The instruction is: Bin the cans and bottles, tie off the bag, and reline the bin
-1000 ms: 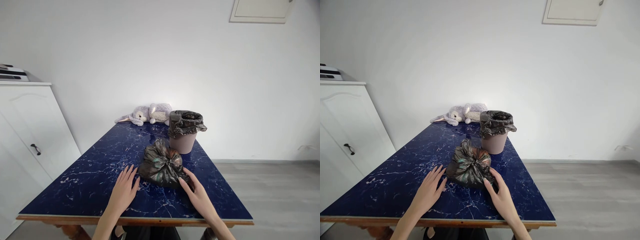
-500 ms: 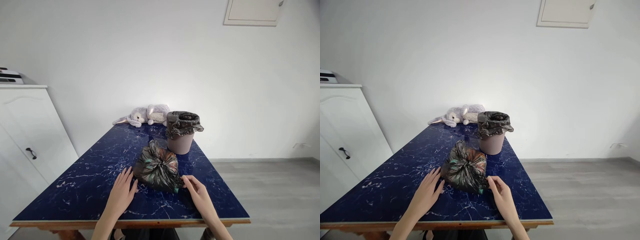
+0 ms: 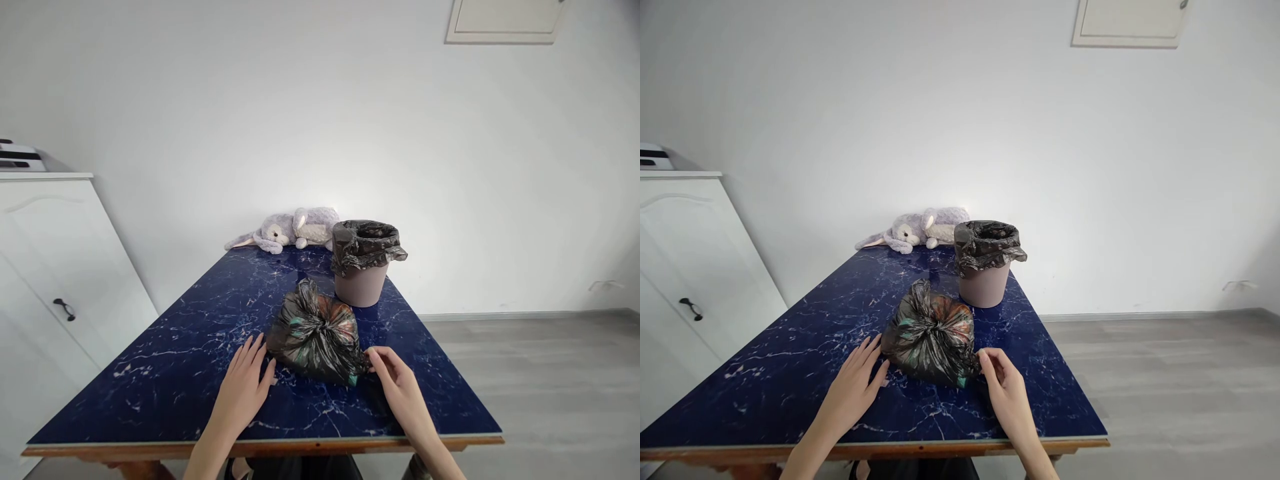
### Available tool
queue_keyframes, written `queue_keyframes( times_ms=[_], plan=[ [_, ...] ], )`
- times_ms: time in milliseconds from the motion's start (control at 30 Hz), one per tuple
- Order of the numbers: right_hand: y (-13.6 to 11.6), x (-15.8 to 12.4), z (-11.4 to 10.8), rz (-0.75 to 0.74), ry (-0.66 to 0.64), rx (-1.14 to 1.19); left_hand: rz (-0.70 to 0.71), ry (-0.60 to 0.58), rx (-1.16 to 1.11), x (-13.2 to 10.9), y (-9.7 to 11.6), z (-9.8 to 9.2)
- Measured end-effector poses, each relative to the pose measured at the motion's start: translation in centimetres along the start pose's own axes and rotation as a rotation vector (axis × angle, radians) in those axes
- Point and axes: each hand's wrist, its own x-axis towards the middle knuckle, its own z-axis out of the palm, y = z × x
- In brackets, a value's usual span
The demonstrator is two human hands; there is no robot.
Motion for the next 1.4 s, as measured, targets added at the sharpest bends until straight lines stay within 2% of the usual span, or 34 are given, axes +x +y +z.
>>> queue_keyframes(
  times_ms=[100, 200, 267, 333, 400, 467, 533, 633, 733, 833, 1000, 1200, 1300, 1400],
  plan=[
    [0.3, 0.1, 0.0, -0.004, 0.024, 0.018, -0.014, 0.063, 0.01, -0.1, 0.5, -1.1],
    [0.6, 0.8, -0.2, -0.027, 0.039, 0.033, -0.035, 0.277, -0.011, -0.2, 1.8, -3.4],
    [0.2, 2.0, -0.4, -0.087, 0.035, 0.004, 0.012, 0.417, -0.058, 0.1, 3.4, -5.4],
    [-0.7, 3.6, -0.5, -0.19, 0.005, -0.081, 0.129, 0.487, -0.1, 0.7, 5.5, -7.3],
    [-2.1, 5.4, -0.5, -0.313, -0.071, -0.191, 0.265, 0.479, -0.11, 1.7, 7.9, -8.7],
    [-3.6, 7.0, -0.3, -0.438, -0.182, -0.29, 0.359, 0.422, -0.079, 3.0, 10.1, -9.6],
    [-4.8, 8.1, 0.2, -0.545, -0.289, -0.385, 0.403, 0.351, -0.021, 4.3, 11.7, -9.9],
    [-5.8, 8.9, 0.8, -0.63, -0.394, -0.53, 0.39, 0.305, 0.074, 5.3, 12.9, -9.5],
    [-6.2, 8.7, 1.1, -0.648, -0.422, -0.569, 0.347, 0.34, 0.114, 5.1, 12.9, -9.2],
    [-6.4, 8.1, 0.7, -0.646, -0.384, -0.514, 0.356, 0.416, 0.116, 4.2, 12.2, -9.5],
    [-6.5, 6.8, -1.1, -0.611, -0.26, -0.417, 0.338, 0.509, 0.117, 2.9, 9.7, -10.5],
    [-5.2, 5.5, -3.8, -0.515, -0.02, -0.348, 0.153, 0.594, 0.046, 2.3, 5.9, -10.9],
    [-4.2, 5.0, -4.6, -0.443, 0.039, -0.331, 0.069, 0.565, -0.063, 2.1, 5.2, -10.8],
    [-4.1, 4.0, -4.5, -0.471, -0.034, -0.36, 0.066, 0.531, -0.114, 1.7, 6.1, -10.7]
  ],
)
